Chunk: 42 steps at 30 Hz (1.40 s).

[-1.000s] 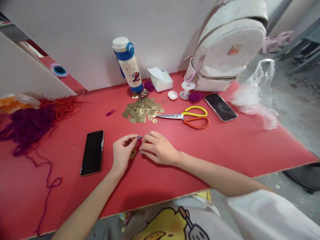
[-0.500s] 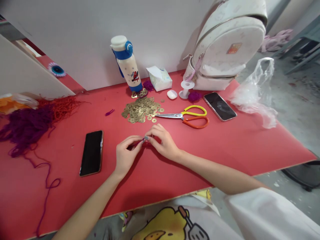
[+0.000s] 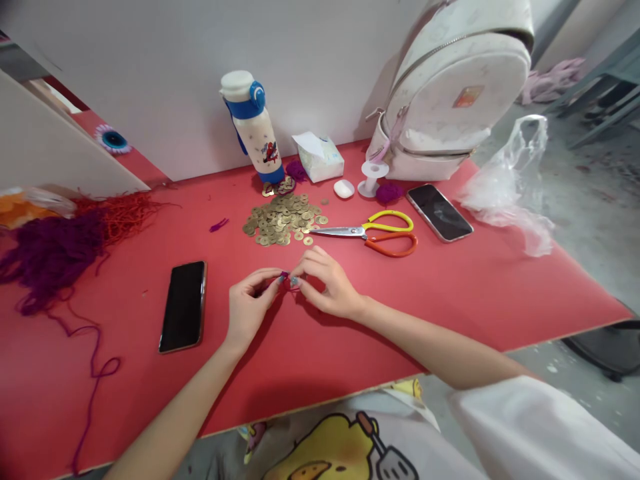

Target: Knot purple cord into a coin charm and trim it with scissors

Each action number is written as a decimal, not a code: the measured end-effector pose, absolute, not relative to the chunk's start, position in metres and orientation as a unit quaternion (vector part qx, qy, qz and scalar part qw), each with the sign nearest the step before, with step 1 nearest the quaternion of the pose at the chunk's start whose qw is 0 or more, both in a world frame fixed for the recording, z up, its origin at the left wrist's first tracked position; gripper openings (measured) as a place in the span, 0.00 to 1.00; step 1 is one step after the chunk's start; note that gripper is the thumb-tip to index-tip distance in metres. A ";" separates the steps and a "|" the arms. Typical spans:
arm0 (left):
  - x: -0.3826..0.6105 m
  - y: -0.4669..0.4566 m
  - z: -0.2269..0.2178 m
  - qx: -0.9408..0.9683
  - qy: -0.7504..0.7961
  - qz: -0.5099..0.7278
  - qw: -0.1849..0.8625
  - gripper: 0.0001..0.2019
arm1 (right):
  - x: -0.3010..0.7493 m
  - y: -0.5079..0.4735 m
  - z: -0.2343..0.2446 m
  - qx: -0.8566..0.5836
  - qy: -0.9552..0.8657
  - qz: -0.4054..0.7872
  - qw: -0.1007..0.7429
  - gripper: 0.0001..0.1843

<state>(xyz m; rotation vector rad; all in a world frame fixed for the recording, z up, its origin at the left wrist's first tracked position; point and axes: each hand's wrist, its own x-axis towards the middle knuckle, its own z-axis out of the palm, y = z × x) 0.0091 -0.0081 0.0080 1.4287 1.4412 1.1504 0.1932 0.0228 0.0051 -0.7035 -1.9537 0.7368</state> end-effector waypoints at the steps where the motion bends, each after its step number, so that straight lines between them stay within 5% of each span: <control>1: 0.009 -0.008 0.008 0.561 0.567 0.455 0.396 0.06 | 0.193 0.023 0.005 -0.273 -0.802 0.294 0.443 0.06; 17: 0.013 -0.011 0.010 0.617 0.546 0.442 0.356 0.04 | 0.191 0.023 0.006 -0.340 -0.737 0.358 0.462 0.12; 25: 0.012 -0.011 0.012 0.609 0.546 0.454 0.354 0.05 | 0.196 0.025 0.009 -0.260 -0.804 0.305 0.439 0.12; 42: 0.012 -0.013 0.014 0.623 0.538 0.471 0.317 0.05 | 0.193 0.025 0.001 -0.357 -0.786 0.223 0.452 0.04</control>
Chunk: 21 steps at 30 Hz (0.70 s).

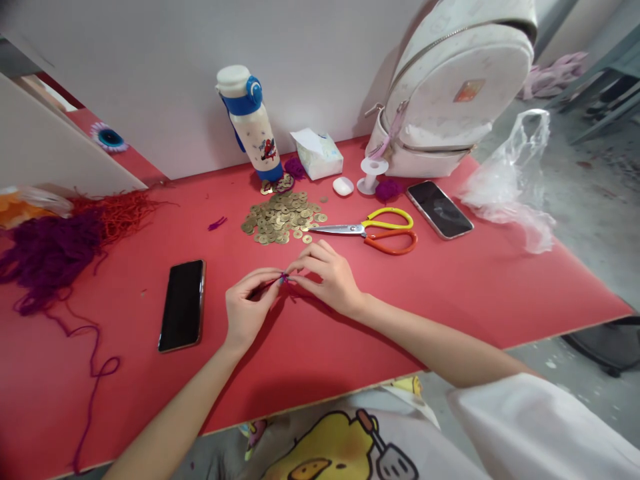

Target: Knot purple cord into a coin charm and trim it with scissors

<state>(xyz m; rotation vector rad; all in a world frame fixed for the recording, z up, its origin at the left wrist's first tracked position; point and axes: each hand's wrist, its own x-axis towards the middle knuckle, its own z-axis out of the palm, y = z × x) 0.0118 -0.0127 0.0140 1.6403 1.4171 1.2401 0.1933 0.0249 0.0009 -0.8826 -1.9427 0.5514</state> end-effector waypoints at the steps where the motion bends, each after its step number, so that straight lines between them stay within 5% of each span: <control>1: 0.012 -0.013 0.014 0.625 0.538 0.472 0.314 0.05 | 0.193 0.025 0.000 -0.360 -0.785 0.222 0.453 0.04; 21: 0.011 -0.013 0.014 0.638 0.540 0.470 0.284 0.05 | 0.191 0.022 0.000 -0.367 -0.786 0.232 0.441 0.05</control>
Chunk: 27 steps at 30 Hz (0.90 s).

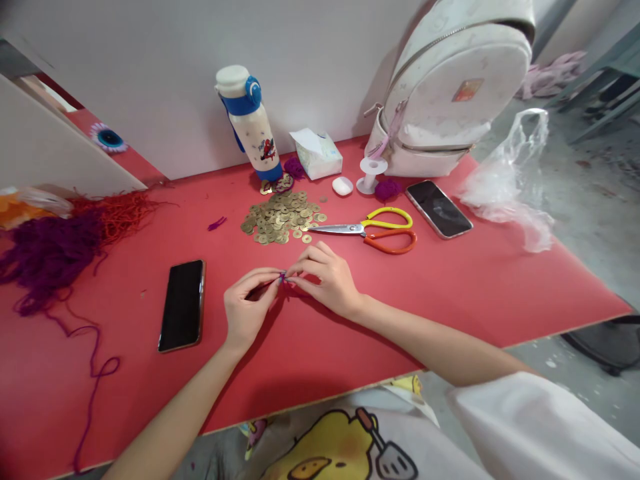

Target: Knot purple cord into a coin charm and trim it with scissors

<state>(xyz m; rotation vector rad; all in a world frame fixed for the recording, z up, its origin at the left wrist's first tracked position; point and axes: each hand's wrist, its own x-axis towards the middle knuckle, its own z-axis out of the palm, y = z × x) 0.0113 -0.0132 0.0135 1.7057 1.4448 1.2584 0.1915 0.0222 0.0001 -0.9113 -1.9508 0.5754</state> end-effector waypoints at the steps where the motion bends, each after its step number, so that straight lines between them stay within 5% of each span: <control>1: 0.011 -0.013 0.014 0.637 0.541 0.470 0.284 0.05 | 0.191 0.022 0.000 -0.365 -0.787 0.233 0.439 0.05; 27: 0.008 -0.011 0.012 0.663 0.491 0.476 0.305 0.04 | 0.196 0.030 0.002 -0.307 -0.790 0.288 0.446 0.06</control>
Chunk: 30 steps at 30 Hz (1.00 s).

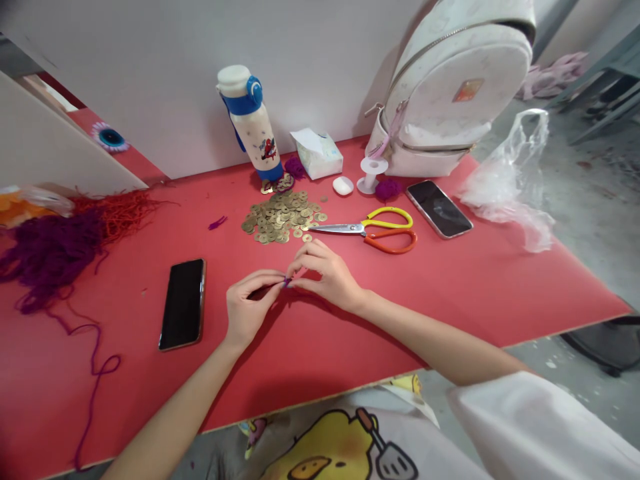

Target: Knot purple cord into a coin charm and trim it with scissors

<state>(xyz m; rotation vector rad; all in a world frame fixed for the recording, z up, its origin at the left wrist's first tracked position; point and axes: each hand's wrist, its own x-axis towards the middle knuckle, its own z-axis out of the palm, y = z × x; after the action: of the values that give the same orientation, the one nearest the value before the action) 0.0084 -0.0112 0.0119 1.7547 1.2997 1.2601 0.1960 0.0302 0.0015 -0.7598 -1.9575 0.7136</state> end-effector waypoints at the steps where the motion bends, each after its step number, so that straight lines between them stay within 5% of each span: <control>1: 0.008 -0.011 0.012 0.664 0.490 0.476 0.305 0.04 | 0.196 0.030 0.002 -0.307 -0.789 0.291 0.445 0.06; 9: 0.008 -0.011 0.013 0.669 0.481 0.472 0.313 0.05 | 0.197 0.033 0.003 -0.294 -0.789 0.335 0.423 0.08; 20: 0.006 -0.009 0.014 0.638 0.493 0.475 0.353 0.04 | 0.197 0.037 0.002 -0.324 -0.642 0.582 0.380 0.12; 30: 0.004 -0.006 0.011 0.595 0.514 0.479 0.390 0.03 | 0.191 0.026 0.009 -0.325 -0.708 0.506 0.371 0.06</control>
<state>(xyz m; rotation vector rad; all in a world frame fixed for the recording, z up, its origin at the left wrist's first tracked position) 0.0043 -0.0058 0.0107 1.5123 1.3072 1.2177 0.1912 0.0260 0.0094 -0.8345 -1.8151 1.2979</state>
